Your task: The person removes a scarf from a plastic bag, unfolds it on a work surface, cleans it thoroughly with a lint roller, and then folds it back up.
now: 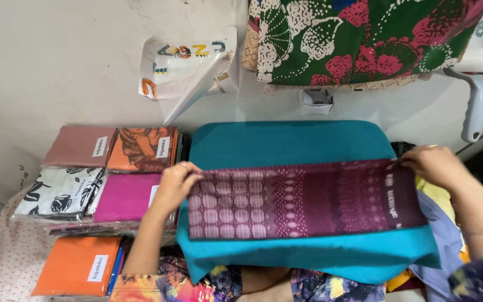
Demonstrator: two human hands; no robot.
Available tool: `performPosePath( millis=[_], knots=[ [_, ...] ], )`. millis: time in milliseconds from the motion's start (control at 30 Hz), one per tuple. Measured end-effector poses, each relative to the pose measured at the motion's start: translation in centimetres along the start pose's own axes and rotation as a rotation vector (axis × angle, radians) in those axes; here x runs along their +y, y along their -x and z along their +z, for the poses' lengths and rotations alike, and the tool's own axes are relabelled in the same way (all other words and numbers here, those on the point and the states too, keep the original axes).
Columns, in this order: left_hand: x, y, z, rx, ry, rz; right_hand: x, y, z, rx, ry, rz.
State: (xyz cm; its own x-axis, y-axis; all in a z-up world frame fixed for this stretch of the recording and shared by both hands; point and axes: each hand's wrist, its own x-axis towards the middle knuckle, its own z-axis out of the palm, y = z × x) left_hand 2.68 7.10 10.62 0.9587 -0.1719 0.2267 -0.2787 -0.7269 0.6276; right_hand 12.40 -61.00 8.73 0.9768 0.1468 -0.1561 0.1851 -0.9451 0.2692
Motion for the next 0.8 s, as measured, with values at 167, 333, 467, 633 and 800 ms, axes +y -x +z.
performPosePath(
  millis=[167,333,467,633,800],
  knots=[
    [5.9,1.5,-6.2,0.300,-0.062,0.316,2.1,6.8,-3.6,0.916,0.097,-0.067],
    [5.4,4.3,-4.6,0.338,-0.222,0.506,1.2,9.4,-0.3,1.032,0.017,-0.112],
    [0.4,8.6,3.1,0.106,-0.292,0.329,-1.3,9.6,6.7,0.693,0.077,-0.166],
    [-2.5,11.6,7.2,-0.171,-0.232,-0.048,1.6,9.3,9.3,0.261,-0.242,0.165],
    [1.4,7.9,6.7,0.054,-0.198,0.032,10.9,1.5,9.0,0.738,-1.158,0.339]
  ],
)
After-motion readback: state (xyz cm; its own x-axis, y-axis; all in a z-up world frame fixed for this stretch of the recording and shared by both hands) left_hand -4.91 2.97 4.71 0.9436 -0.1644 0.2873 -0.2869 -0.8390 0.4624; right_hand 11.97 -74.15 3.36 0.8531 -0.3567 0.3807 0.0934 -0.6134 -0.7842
